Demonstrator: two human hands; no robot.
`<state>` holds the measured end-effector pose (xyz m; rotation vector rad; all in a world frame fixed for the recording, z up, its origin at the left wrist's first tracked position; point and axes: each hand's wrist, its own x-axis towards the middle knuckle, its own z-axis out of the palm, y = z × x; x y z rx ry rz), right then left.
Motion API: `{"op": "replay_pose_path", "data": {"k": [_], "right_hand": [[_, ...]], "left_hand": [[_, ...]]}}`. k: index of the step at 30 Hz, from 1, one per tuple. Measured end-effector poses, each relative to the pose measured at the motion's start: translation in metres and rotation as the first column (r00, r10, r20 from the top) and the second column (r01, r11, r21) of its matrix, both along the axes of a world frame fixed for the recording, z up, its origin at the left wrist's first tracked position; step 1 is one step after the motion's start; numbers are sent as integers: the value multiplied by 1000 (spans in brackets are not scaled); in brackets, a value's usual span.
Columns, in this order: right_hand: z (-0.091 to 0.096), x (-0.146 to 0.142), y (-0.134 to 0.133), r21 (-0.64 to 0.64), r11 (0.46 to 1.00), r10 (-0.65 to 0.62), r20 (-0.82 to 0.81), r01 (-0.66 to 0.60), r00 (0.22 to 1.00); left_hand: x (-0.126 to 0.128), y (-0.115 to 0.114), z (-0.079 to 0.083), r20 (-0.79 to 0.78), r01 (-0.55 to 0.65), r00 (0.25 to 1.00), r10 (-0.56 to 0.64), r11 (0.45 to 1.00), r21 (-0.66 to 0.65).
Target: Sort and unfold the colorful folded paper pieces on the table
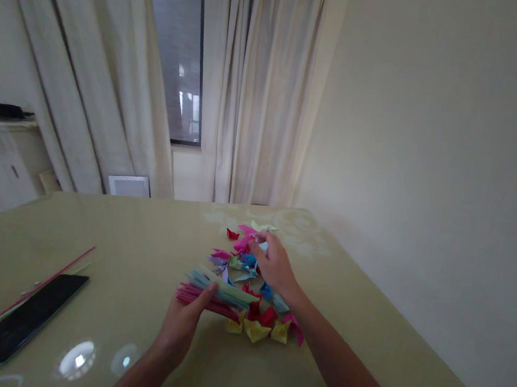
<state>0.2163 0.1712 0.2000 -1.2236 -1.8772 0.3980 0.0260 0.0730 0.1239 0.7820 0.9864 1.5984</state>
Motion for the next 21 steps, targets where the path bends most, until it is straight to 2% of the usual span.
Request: {"op": "replay_pose_path", "data": {"k": [1, 2, 3, 6, 9, 11, 12, 13, 16, 17, 19, 21], "right_hand": [[-6, -5, -15, -19, 985, 170, 33, -170, 985], [-13, -9, -29, -59, 948, 317, 70, -314, 946], [-19, -11, -41, -67, 929, 370, 103, -365, 923], [-28, -5, -55, -39, 959, 284, 65, -282, 957], [-26, 13, -45, -25, 995, 102, 31, -101, 994], [-25, 21, -43, 88, 993, -83, 31, 80, 996], [-25, 21, -46, 139, 983, -123, 17, 119, 992], [-26, 18, -51, 159, 982, -101, 6, 99, 995], [-29, -1, -68, 72, 982, 175, 43, -177, 984], [-29, -9, -70, 46, 973, 226, 52, -228, 973], [-24, -20, -62, 19, 976, 216, 29, -216, 976], [-16, -27, -43, -10, 993, 121, -20, -121, 992]], "left_hand": [[1, 0, -1, -10, 12, 1000, -12, 1000, 10], [2, 0, -1, -21, 28, 999, -27, 999, 20], [2, 0, -2, -32, 38, 999, -38, 999, 25], [0, 0, 2, -59, -5, 998, 6, 1000, 22], [-4, 0, 9, -51, -126, 990, 128, 991, 32], [-5, -1, 14, -48, -163, 985, 165, 986, 42], [-4, -2, 16, -56, -156, 986, 158, 987, 48], [-2, -4, 18, -68, -132, 988, 136, 990, 57], [4, -9, 18, -102, -46, 993, 54, 996, 80], [5, -9, 17, -104, -36, 994, 45, 996, 86], [3, -7, 15, -91, -67, 993, 74, 994, 81], [-2, -1, 12, -59, -152, 986, 155, 987, 55]]}}
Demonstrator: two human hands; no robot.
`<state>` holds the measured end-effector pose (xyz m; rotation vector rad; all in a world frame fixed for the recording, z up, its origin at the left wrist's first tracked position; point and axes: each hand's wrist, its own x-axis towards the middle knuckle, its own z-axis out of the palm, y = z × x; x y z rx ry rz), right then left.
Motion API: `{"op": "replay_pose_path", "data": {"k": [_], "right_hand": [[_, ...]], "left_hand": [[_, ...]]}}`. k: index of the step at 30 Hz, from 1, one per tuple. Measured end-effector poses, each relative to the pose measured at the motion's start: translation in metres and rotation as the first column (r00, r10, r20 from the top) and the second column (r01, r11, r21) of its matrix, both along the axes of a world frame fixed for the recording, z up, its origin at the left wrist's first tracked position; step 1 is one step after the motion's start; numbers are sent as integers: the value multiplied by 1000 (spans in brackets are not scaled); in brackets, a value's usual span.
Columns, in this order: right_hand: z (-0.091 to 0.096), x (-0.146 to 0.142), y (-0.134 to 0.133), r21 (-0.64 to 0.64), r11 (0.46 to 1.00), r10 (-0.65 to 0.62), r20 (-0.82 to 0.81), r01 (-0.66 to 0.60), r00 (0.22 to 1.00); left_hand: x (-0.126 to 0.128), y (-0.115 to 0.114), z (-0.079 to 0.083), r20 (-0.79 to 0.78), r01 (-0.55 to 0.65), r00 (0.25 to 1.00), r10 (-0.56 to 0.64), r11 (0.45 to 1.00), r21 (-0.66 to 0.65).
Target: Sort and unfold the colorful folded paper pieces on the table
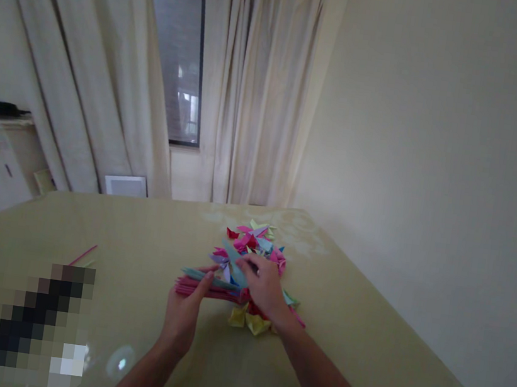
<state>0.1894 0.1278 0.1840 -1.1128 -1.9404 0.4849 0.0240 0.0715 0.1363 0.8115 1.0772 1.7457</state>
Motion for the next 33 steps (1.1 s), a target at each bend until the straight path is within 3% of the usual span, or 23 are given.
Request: {"op": "replay_pose_path", "data": {"k": [2, 4, 7, 9, 12, 16, 18, 20, 22, 24, 27, 30, 32, 33], "right_hand": [[9, -4, 17, 20, 991, -131, 9, 131, 991], [13, -8, 22, 55, 987, -150, 19, 149, 989], [7, -12, 5, -49, 989, 143, 46, -141, 989], [-2, -8, -9, -88, 979, 187, 43, -183, 981], [-10, 13, -20, -107, 994, 22, 5, -21, 1000], [-11, 38, -29, -83, 983, -157, 89, 164, 984], [-9, 34, -38, -54, 992, -110, 78, 115, 991], [-8, 21, -44, -64, 997, 41, 92, -35, 995], [-5, 9, -39, -49, 991, 132, 100, -128, 986], [-1, 4, -21, -13, 994, 105, 37, -104, 994], [3, 12, 17, -14, 997, -75, -81, 74, 994], [-2, 21, 38, 49, 952, -299, -78, 303, 951], [-10, 20, 33, 91, 959, -260, -78, 267, 962], [-14, 17, 26, 86, 984, -151, -60, 156, 987]], "left_hand": [[-6, 6, -3, 39, -75, 996, 76, 997, -28], [-10, 11, -6, 56, -107, 992, 110, 993, -40], [-12, 14, -11, 36, -74, 997, 75, 997, -29], [-12, 14, -12, 22, -28, 999, 29, 999, -25], [-12, 12, -10, 2, -29, 1000, 29, 999, -25], [-8, 5, 0, -119, -72, 991, 69, 997, -18], [-4, 0, 3, -183, -1, 983, -1, 1000, -12], [-1, -3, 4, -207, 84, 975, -84, 996, -8], [0, -4, 2, -211, 91, 973, -91, 996, -6], [-4, -1, 0, -201, 10, 980, -10, 1000, -2], [-14, 6, -2, -165, -93, 982, 89, 996, -16], [-17, 11, -5, -128, -68, 990, 61, 996, -51], [-15, 10, -6, -100, -17, 995, 9, 997, -78], [-13, 9, -6, -95, 13, 995, -21, 996, -86]]}}
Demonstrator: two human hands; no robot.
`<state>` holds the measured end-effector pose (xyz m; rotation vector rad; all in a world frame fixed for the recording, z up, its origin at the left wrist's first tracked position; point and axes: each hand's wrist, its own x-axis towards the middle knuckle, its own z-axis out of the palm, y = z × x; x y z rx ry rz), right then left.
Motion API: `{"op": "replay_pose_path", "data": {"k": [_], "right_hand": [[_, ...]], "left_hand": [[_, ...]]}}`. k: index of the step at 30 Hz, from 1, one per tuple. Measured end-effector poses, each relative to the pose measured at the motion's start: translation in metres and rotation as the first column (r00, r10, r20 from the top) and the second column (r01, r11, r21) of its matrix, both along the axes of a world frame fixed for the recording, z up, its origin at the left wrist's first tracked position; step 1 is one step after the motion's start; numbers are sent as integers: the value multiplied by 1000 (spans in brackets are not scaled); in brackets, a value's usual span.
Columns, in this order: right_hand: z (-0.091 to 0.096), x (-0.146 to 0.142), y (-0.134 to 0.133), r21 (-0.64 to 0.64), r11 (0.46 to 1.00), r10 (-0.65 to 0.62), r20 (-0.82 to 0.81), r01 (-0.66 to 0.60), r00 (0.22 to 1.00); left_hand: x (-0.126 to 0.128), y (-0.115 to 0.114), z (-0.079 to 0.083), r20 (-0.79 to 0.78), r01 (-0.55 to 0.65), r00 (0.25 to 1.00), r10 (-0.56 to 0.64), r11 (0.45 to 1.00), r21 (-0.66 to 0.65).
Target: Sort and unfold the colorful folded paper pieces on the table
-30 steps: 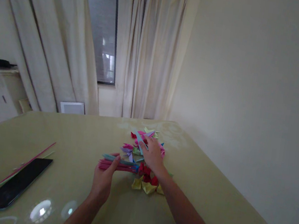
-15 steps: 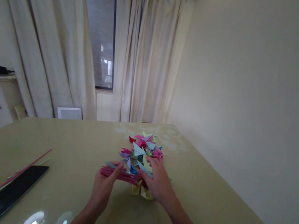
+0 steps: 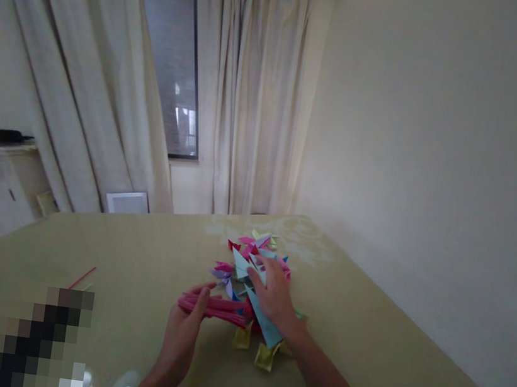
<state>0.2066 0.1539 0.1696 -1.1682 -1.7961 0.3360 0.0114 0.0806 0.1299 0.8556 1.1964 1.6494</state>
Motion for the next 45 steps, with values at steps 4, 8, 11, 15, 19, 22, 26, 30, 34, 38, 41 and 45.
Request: {"op": "replay_pose_path", "data": {"k": [4, 8, 11, 15, 19, 22, 26, 30, 34, 38, 41, 45], "right_hand": [[-7, -17, -32, -127, 880, 468, 66, -458, 881], [-5, -24, -35, -73, 919, 386, -44, -388, 922], [-10, -25, -22, -72, 966, 236, -131, -247, 963], [-20, -28, -15, -11, 994, 108, -43, -109, 993], [-20, -36, -31, 47, 968, 246, 20, -247, 969], [-19, -42, -43, 58, 940, 332, 59, -335, 941], [-17, -43, -46, 46, 948, 313, 59, -316, 948], [-7, -35, -41, 26, 956, 294, -123, -293, 948], [5, -13, -23, -18, 977, 194, -342, -213, 919], [5, 39, 10, -76, 996, -69, -342, 45, 937], [2, 68, 23, -125, 958, -277, -156, 260, 948], [-1, 46, 2, -73, 995, -71, -63, 67, 995]], "left_hand": [[4, -5, 1, -45, 22, 999, -22, 1000, 3], [-5, -2, 3, 1, -96, 995, 96, 995, 22], [-21, 10, 2, 89, -220, 972, 216, 975, 37], [-42, 25, 0, 211, -376, 913, 349, 921, 103], [-40, 20, 4, 144, -340, 938, 314, 911, 232], [-24, 6, 10, -28, -129, 990, 137, 972, 196], [-10, -6, 14, -84, -29, 996, 37, 995, 94], [-7, -5, 18, -127, 59, 991, -43, 991, 123], [-8, -3, 17, -205, 90, 977, -66, 990, 108], [-14, 0, 7, -198, 68, 979, -53, 995, 73], [-15, 3, -2, -168, 49, 985, -42, 998, 41], [-5, 0, -5, -156, 53, 986, -58, 998, -37]]}}
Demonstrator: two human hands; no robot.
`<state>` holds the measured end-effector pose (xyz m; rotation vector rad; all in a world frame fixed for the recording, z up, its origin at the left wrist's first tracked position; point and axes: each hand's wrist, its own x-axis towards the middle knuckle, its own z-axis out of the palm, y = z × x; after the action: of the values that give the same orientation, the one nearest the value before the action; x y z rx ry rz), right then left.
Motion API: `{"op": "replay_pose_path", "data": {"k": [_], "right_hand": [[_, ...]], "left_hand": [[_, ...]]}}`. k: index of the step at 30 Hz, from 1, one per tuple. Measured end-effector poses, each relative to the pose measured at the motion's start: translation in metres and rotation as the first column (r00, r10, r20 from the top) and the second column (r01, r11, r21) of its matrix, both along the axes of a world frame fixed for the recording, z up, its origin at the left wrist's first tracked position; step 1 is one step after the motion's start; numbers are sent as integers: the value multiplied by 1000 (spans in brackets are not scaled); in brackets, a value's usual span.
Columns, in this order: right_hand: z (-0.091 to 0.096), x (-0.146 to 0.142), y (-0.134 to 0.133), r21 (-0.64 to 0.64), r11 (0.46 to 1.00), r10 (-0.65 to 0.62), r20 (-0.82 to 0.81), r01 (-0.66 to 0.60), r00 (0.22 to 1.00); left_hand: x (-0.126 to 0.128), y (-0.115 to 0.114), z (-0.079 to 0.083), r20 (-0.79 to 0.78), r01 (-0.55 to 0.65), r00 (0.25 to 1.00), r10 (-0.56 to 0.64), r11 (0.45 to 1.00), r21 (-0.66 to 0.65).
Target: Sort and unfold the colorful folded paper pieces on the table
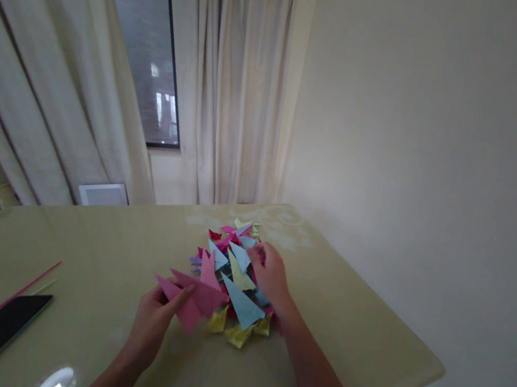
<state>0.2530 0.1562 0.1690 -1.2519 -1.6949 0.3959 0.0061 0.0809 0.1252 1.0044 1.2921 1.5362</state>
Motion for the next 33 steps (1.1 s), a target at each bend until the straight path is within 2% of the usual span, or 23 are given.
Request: {"op": "replay_pose_path", "data": {"k": [2, 3, 6, 8, 10, 12, 13, 15, 16, 18, 20, 21, 22, 23, 24, 25, 27, 29, 30, 33], "right_hand": [[-2, -27, -20, -32, 973, 228, 58, -227, 972], [-3, -40, -30, -65, 917, 399, 125, -394, 908], [-5, -64, -50, -50, 860, 508, 159, -507, 846], [-3, -65, -51, -20, 867, 498, 70, -498, 865], [1, -56, -43, 1, 913, 408, -37, -408, 912], [4, -38, -26, 15, 980, 197, -122, -197, 973], [4, -27, -17, 18, 996, 89, -147, -87, 985], [2, -4, 3, -18, 995, -101, -144, 100, 984], [1, 6, 11, -42, 988, -152, -99, 149, 983], [-3, 19, 20, 9, 973, -231, -28, 231, 973], [-4, 16, 17, 92, 959, -269, -14, 269, 963], [-4, 7, 10, 117, 961, -251, -19, 251, 968], [-4, -5, 1, 116, 977, -177, -16, 177, 984], [-5, -19, -11, 82, 996, -30, 3, 30, 1000], [-5, -35, -24, 17, 989, 147, 51, -148, 988], [-7, -51, -37, -67, 948, 317, 102, -312, 943], [-10, -76, -58, -158, 863, 497, 105, -479, 861], [-12, -89, -66, -174, 839, 531, 48, -516, 846], [-11, -90, -65, -154, 851, 510, 8, -503, 860], [-3, -76, -40, -51, 937, 341, -92, -347, 935]], "left_hand": [[6, -3, 4, 2, 40, 999, -40, 999, -30], [8, -5, 6, 11, 59, 998, -59, 998, -38], [10, -8, 9, 59, 63, 996, -61, 997, -39], [8, -7, 7, 73, 39, 997, -37, 999, -25], [6, -6, 4, 65, 28, 997, -29, 1000, 10], [5, -4, 1, 56, 4, 998, -6, 999, 36], [5, -3, 0, 53, -13, 999, 11, 999, 38], [5, -1, -1, 34, -37, 999, 37, 999, 20], [6, -1, 0, 21, -40, 999, 40, 999, 4], [7, -1, 1, 1, -35, 999, 35, 999, -23], [8, -2, 2, -8, -29, 1000, 28, 999, -27], [9, -3, 2, -8, -21, 1000, 21, 1000, -19], [10, -4, 2, -2, -11, 1000, 11, 1000, -7], [11, -6, 2, 9, 2, 1000, -2, 1000, 5], [12, -7, 1, 28, 14, 999, -15, 1000, 16], [12, -9, 1, 54, 26, 998, -27, 999, 27], [12, -9, 0, 101, 22, 995, -27, 999, 48], [11, -8, -2, 133, -5, 991, -3, 999, 53], [10, -6, -3, 149, -17, 989, 9, 998, 54], [7, 1, -7, 154, -22, 988, 11, 997, 74]]}}
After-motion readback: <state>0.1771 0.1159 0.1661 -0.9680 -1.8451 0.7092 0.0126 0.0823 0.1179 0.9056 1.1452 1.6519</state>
